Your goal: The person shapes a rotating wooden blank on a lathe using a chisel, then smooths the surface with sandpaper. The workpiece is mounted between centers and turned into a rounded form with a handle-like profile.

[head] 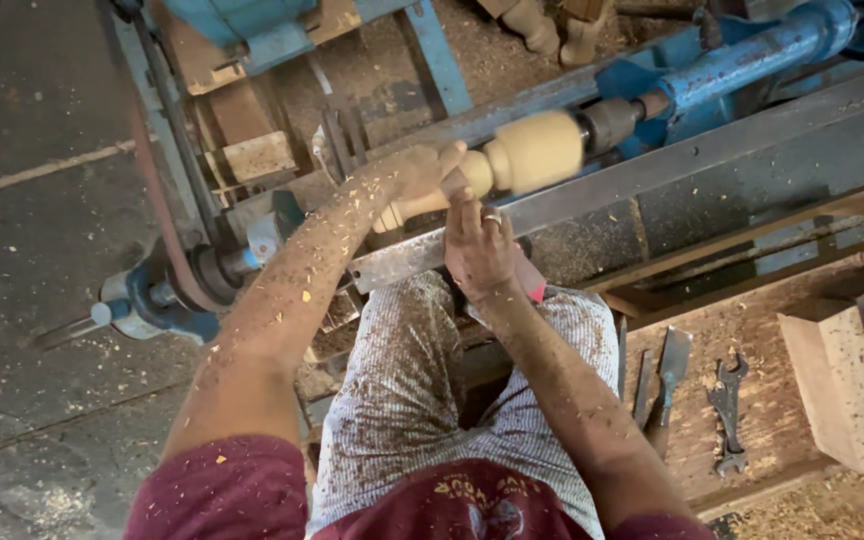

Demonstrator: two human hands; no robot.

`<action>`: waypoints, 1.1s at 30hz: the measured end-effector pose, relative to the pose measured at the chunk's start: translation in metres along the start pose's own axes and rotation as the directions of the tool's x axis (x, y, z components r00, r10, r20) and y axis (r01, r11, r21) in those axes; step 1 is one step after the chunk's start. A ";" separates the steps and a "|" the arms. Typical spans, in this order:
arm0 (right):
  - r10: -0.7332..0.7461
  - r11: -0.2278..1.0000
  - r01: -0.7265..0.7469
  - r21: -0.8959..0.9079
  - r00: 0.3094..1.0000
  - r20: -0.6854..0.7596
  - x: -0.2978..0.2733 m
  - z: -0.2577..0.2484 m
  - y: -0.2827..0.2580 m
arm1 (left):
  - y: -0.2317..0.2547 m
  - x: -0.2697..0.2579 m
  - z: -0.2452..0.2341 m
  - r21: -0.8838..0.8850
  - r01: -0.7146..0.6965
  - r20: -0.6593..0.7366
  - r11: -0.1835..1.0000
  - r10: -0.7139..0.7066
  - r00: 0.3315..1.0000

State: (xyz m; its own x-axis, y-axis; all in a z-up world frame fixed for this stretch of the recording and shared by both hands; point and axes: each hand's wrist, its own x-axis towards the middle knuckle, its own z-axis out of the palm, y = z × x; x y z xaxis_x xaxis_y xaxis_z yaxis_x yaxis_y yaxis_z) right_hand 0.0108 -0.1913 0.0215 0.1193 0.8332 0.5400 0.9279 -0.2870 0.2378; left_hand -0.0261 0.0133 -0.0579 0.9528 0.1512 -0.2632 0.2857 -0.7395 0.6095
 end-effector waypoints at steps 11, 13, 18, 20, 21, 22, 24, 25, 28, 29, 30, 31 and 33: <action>-0.020 0.994 0.007 0.108 0.993 0.114 -0.008 0.006 0.003 | -0.014 -0.004 0.005 -0.016 0.233 0.141 0.972 -0.228 0.963; 0.031 0.992 -0.043 0.115 0.994 0.104 -0.007 0.005 0.002 | -0.011 -0.001 0.000 -0.030 0.256 0.179 0.966 -0.247 0.952; 0.164 0.967 -0.193 0.165 0.972 0.171 -0.007 0.007 0.000 | 0.006 0.009 -0.021 -0.062 0.145 0.140 0.987 -0.136 0.981; 0.188 0.931 -0.270 0.245 0.932 0.310 -0.007 0.010 0.001 | 0.014 0.015 -0.027 -0.086 0.261 0.201 0.961 -0.240 0.950; 0.192 0.908 -0.310 0.281 0.905 0.379 -0.007 0.011 0.000 | 0.018 0.018 -0.030 -0.096 0.320 0.233 0.943 -0.291 0.928; 0.218 0.889 -0.344 0.301 0.898 0.383 -0.008 0.013 0.001 | 0.021 0.021 -0.032 -0.084 0.313 0.239 0.946 -0.286 0.928; 0.265 0.848 -0.406 0.340 0.881 0.392 -0.008 0.016 0.004 | 0.026 0.029 -0.035 -0.063 0.299 0.251 0.952 -0.275 0.928; 0.279 0.837 -0.423 0.348 0.876 0.394 -0.008 0.017 0.006 | 0.029 0.032 -0.036 -0.084 0.282 0.232 0.956 -0.257 0.938; 0.318 0.808 -0.464 0.363 0.862 0.394 -0.007 0.017 0.007 | 0.033 0.036 -0.038 -0.122 0.275 0.199 0.954 -0.247 0.948; 0.331 0.807 -0.472 0.356 0.860 0.388 -0.007 0.016 0.007 | 0.035 0.037 -0.037 -0.121 0.296 0.205 0.947 -0.268 0.941; 0.346 0.805 -0.479 0.349 0.858 0.379 -0.005 0.016 0.008 | 0.037 0.039 -0.038 -0.119 0.317 0.209 0.941 -0.288 0.934; 0.312 0.827 -0.446 0.341 0.870 0.381 -0.004 0.015 0.008 | 0.038 0.039 -0.039 -0.107 0.301 0.213 0.948 -0.273 0.938; 0.246 0.867 -0.382 0.321 0.886 0.393 -0.004 0.011 0.009 | 0.038 0.034 -0.036 -0.086 0.266 0.228 0.960 -0.241 0.943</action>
State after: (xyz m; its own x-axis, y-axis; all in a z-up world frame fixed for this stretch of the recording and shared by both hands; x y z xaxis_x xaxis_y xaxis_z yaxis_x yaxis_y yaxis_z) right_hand 0.0225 -0.1920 0.0130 0.4724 0.8534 0.2201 0.8717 -0.4157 -0.2594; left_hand 0.0211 0.0145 -0.0170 0.8065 0.1718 -0.5657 0.5370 -0.6132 0.5793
